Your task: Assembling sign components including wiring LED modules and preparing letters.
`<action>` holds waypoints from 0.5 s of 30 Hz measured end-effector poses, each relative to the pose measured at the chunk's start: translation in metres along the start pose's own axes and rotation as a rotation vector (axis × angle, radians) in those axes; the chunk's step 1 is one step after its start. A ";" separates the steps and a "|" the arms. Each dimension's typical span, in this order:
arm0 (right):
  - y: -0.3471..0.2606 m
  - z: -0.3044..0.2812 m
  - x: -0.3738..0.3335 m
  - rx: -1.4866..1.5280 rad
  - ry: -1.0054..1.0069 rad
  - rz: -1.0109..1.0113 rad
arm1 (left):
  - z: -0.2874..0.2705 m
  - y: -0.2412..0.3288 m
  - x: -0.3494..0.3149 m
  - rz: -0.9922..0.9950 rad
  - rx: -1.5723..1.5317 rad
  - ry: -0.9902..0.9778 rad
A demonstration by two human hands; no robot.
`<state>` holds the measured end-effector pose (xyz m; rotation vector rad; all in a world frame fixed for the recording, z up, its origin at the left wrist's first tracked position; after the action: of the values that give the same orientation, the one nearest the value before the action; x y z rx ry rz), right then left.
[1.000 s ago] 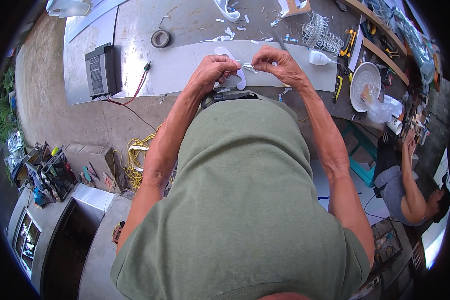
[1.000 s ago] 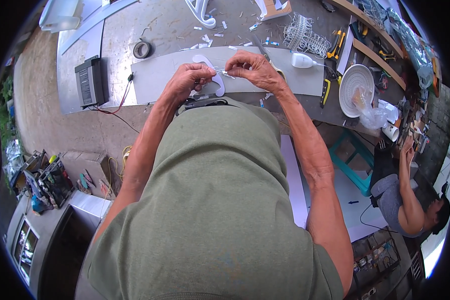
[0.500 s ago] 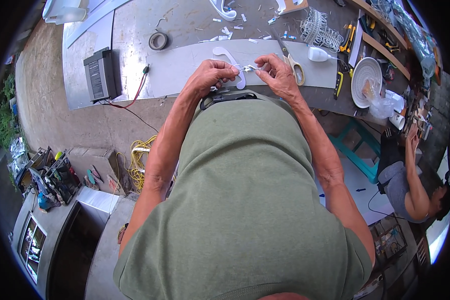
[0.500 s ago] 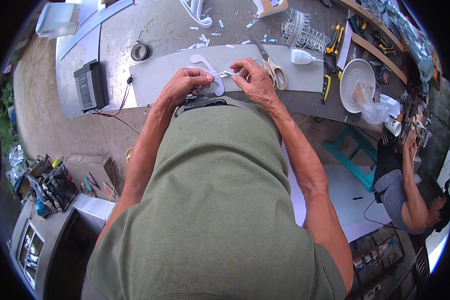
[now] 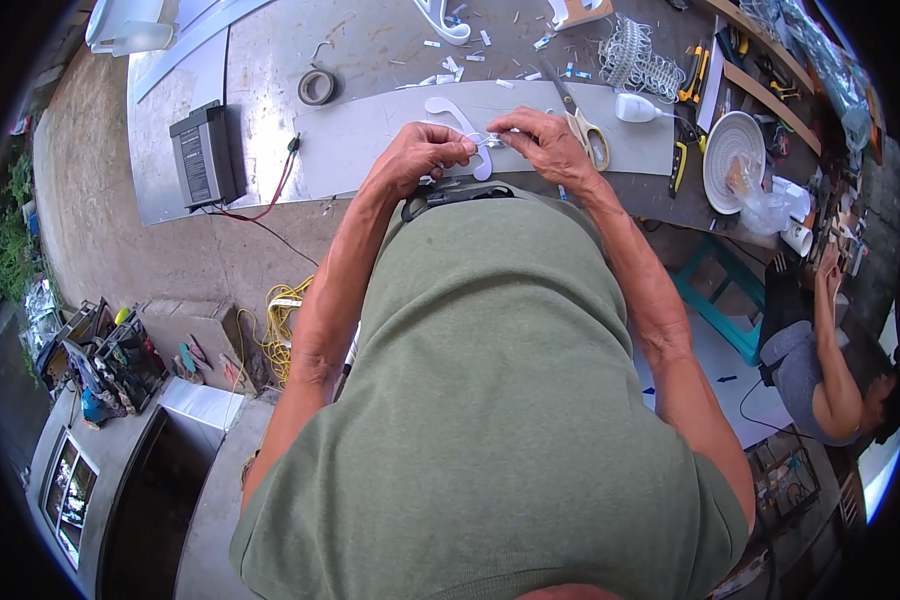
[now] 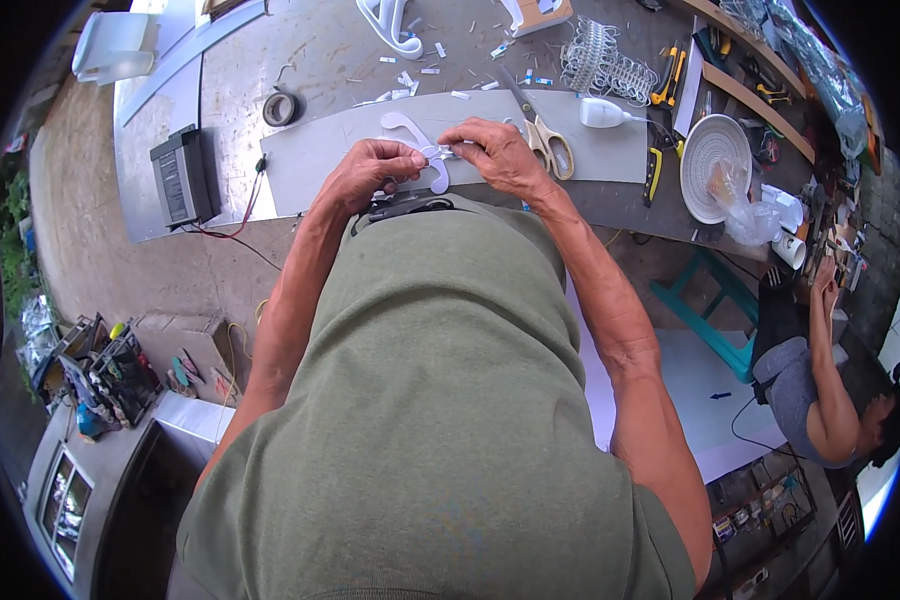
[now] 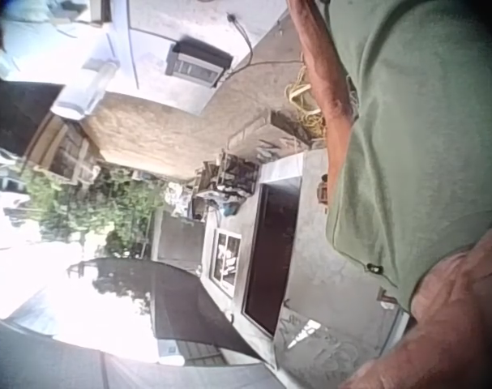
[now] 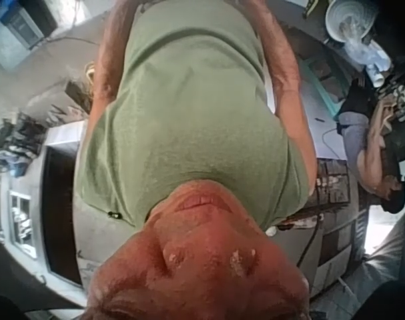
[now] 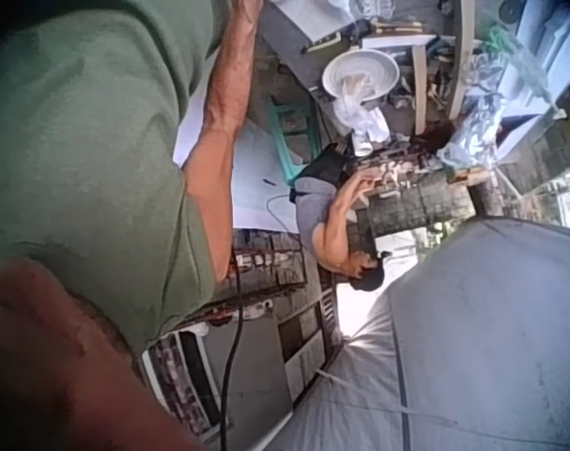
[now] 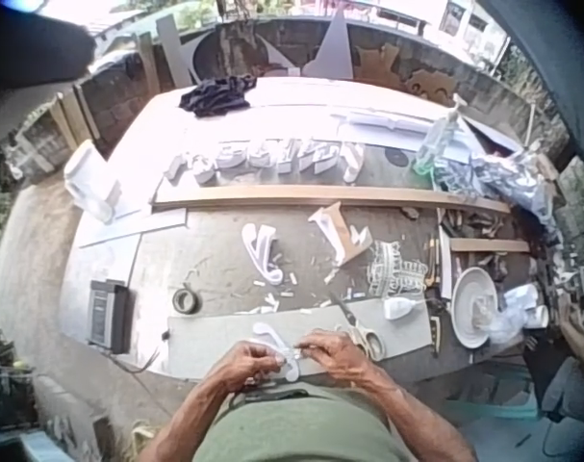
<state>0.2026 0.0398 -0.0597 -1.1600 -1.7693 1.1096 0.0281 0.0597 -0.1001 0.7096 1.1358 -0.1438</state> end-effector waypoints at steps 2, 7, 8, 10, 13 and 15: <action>-0.007 0.000 0.003 -0.016 -0.022 -0.090 | 0.001 0.001 -0.001 0.007 0.021 0.005; -0.012 -0.008 0.008 -0.041 -0.014 -0.156 | 0.003 0.006 -0.005 0.007 0.046 0.011; -0.017 -0.009 0.010 -0.059 -0.019 -0.229 | 0.003 0.006 -0.005 0.007 0.046 0.012; -0.018 -0.010 0.011 -0.045 -0.013 -0.237 | 0.006 0.005 -0.004 -0.011 0.014 -0.029; -0.019 -0.011 0.012 -0.013 -0.019 -0.226 | 0.008 0.004 -0.003 -0.027 -0.027 -0.095; -0.016 -0.012 0.012 0.002 -0.030 -0.209 | 0.007 0.003 -0.003 -0.021 -0.030 -0.092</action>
<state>0.2046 0.0509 -0.0387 -0.9374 -1.8642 1.0081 0.0343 0.0574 -0.0947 0.6584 1.0560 -0.1755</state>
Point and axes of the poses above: each hand's wrist, its own x-axis towards the middle knuckle, its own z-axis out of the palm, y = z × x, the point moved 8 cm from there along x, towards the middle knuckle, and after that the axes turned 15 degrees about -z, right-handed, at the moved point
